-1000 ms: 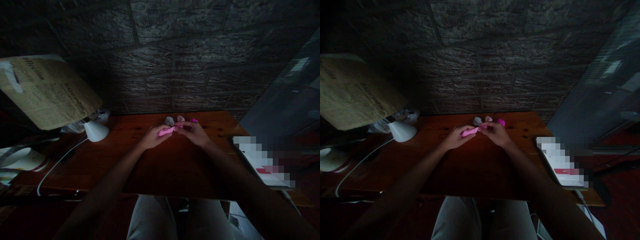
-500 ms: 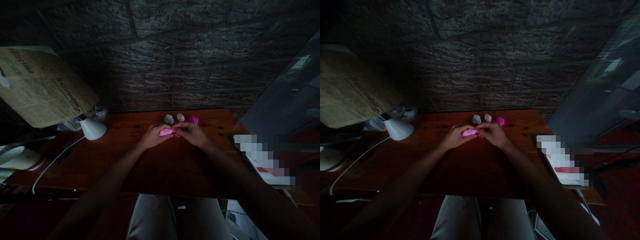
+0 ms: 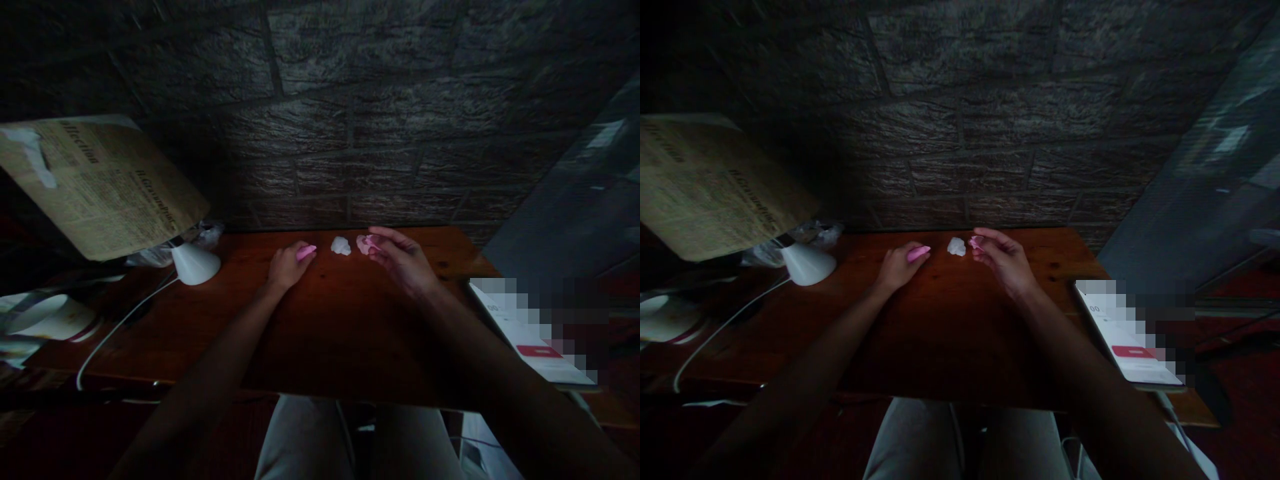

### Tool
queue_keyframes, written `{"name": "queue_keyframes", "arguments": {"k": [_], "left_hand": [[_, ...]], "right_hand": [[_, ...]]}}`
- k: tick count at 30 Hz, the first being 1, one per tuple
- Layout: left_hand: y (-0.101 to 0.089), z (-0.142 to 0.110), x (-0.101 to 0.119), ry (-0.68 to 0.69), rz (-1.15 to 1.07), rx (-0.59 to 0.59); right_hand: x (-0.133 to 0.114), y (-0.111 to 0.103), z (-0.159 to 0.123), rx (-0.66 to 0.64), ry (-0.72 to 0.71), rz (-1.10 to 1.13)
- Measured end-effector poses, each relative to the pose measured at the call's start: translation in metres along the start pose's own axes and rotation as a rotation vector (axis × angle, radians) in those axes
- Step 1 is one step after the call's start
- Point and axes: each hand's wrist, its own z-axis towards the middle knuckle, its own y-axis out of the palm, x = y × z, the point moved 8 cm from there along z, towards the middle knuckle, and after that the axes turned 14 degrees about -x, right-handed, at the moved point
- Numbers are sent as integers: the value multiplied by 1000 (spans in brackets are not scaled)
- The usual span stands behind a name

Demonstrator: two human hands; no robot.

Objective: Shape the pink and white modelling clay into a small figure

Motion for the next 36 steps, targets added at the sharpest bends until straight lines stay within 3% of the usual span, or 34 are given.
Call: {"name": "queue_keyframes", "arguments": {"k": [4, 10, 13, 15, 18, 25, 29, 36], "left_hand": [[-13, 0, -18, -85, 77, 98], [3, 2, -24, -128, 120, -56], [2, 2, -20, -120, 142, -43], [-4, 1, -10, -70, 121, 19], [-14, -6, 20, 112, 3, 110], [-9, -26, 88, 461, -136, 82], [-2, -28, 97, 571, -225, 28], [7, -20, 88, 468, -429, 17]], "right_hand": [[12, 12, -1, -98, 106, 29], [25, 31, -4, -235, 193, 74], [23, 39, -6, -309, 184, 150], [22, 41, -6, -321, 183, 179], [26, 39, -6, -295, 211, 160], [33, 25, -1, -214, 217, 84], [34, 23, 1, -174, 200, 143], [31, 33, 0, -281, 180, 238]]}}
